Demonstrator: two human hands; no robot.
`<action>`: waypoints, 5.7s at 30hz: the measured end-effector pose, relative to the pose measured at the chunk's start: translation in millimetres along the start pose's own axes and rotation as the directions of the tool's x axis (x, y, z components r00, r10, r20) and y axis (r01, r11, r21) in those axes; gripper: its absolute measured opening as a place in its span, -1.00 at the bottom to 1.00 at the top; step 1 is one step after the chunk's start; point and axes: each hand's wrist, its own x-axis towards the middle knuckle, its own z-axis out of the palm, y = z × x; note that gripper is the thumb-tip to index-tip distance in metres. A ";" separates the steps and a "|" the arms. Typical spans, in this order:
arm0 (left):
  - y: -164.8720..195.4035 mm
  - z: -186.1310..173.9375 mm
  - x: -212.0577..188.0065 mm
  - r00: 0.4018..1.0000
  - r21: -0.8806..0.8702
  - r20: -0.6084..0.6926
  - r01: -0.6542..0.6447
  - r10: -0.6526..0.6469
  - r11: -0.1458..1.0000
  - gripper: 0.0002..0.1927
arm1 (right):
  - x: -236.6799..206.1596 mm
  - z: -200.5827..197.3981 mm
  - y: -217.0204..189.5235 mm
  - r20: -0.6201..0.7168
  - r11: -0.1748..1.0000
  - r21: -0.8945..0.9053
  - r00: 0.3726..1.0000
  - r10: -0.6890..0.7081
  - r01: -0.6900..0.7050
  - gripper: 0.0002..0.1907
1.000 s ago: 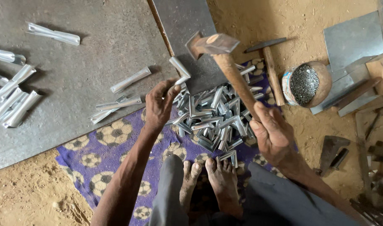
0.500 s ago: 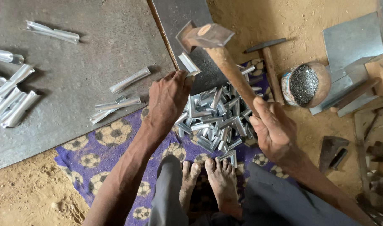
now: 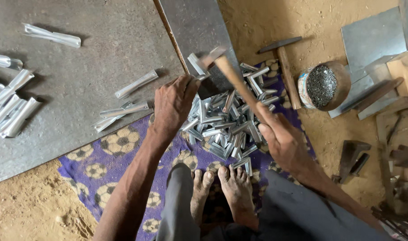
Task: The person sits on the ground and flattens small aluminum channel pieces one at a time, placing each piece on a steel plate and striking it repeatedly with a hammer by hand, then setting the flattened piece aside in a growing pile.
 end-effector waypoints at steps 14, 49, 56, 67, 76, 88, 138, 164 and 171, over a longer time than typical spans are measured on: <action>-5.0 7.5 -9.9 0.993 0.055 -0.068 -0.093 0.097 0.994 -0.75 | -33.3 37.9 33.9 0.040 0.938 0.133 0.948 0.316 -0.319 -0.48; -38.5 7.2 18.0 0.966 0.132 0.165 0.181 -0.201 0.975 -0.38 | 34.8 36.3 30.7 -0.015 1.000 -0.016 1.000 0.016 -0.016 -0.50; -38.0 -7.7 -17.9 0.986 -0.046 0.082 0.148 -0.144 0.988 -0.55 | 30.6 17.9 12.7 -0.005 1.000 0.018 1.000 0.016 -0.016 -0.50; -84.7 -61.7 -15.0 0.955 0.528 0.006 0.249 -0.296 0.812 -0.72 | 3.7 32.6 18.6 -0.024 0.993 0.041 0.994 0.108 -0.107 -0.50; -29.5 -26.6 -17.6 0.896 -0.780 0.353 0.441 -0.269 0.444 -0.67 | -23.2 41.6 54.5 0.109 0.904 0.066 0.904 0.414 -0.422 -0.53; -11.9 19.6 -20.1 0.949 0.193 0.199 0.207 -0.245 0.959 -0.67 | -28.6 23.3 33.4 -0.067 0.994 0.042 0.992 0.105 -0.102 -0.61; -26.8 3.8 -34.1 0.873 -0.488 0.119 0.466 -0.472 0.738 -0.66 | -2.8 50.5 55.6 0.411 0.618 0.414 0.743 0.528 -0.668 -0.61; 39.2 9.5 -55.4 0.862 0.145 0.027 -0.504 0.506 0.851 -0.72 | 23.1 57.7 -10.3 0.527 0.599 0.535 0.790 0.314 -0.595 -0.43; 58.7 42.5 -81.1 0.961 0.086 0.093 -0.267 0.259 0.960 -0.68 | 24.7 31.9 -23.6 0.342 0.576 0.749 0.936 0.088 -0.328 -0.49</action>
